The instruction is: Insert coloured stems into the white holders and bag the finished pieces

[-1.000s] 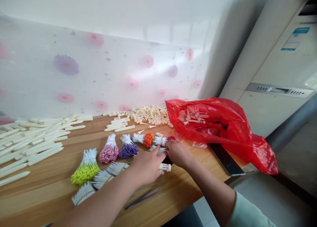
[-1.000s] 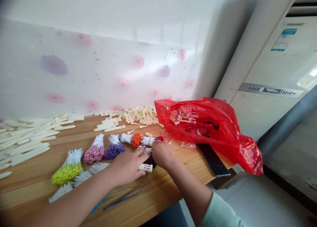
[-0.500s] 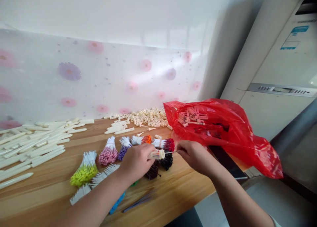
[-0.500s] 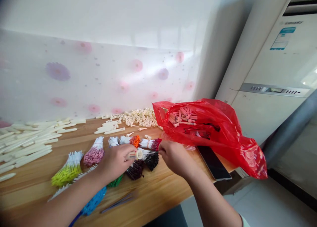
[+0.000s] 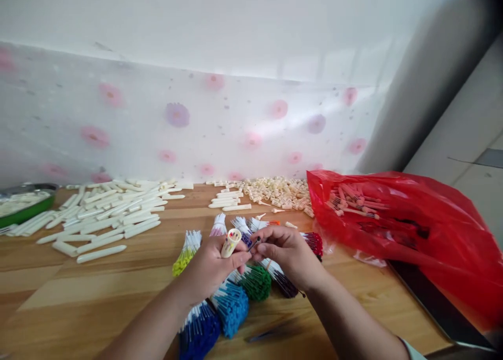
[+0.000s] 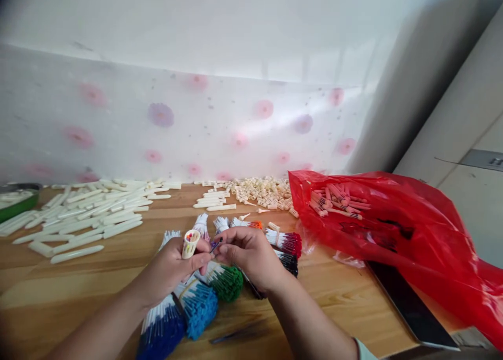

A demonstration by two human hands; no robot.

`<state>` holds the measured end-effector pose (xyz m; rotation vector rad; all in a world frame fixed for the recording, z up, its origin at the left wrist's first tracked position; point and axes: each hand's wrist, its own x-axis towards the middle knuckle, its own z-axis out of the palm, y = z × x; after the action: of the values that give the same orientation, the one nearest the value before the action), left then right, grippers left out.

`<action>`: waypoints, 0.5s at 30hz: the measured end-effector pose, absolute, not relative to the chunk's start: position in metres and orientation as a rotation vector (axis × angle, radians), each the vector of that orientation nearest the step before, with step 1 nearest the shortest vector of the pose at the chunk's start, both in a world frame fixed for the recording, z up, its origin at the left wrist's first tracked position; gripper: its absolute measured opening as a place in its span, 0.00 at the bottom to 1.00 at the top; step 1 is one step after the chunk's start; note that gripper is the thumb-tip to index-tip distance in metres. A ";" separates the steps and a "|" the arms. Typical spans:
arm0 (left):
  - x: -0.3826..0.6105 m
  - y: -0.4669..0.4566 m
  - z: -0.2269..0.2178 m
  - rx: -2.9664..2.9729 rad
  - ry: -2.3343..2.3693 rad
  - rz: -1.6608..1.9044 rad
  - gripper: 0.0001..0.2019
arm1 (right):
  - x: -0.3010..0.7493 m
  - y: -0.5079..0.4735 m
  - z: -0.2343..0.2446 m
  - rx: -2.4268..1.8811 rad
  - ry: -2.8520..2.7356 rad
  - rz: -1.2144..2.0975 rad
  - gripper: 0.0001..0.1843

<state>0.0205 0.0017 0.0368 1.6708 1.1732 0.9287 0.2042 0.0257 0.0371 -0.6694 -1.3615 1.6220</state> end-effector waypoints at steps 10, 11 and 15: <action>-0.007 0.007 0.002 1.621 1.283 1.212 0.10 | 0.159 0.036 0.020 -0.735 -1.499 1.413 0.10; -0.007 0.007 -0.001 1.646 1.286 1.228 0.10 | 0.156 0.037 0.018 -0.744 -1.528 1.351 0.09; -0.012 0.008 -0.008 1.835 1.242 1.326 0.07 | 0.157 0.031 0.017 -0.781 -1.603 1.040 0.04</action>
<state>-0.0119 0.0077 -0.0075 1.8352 1.2419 1.3258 0.1572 0.0313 0.0171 -0.7812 -1.6028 1.0397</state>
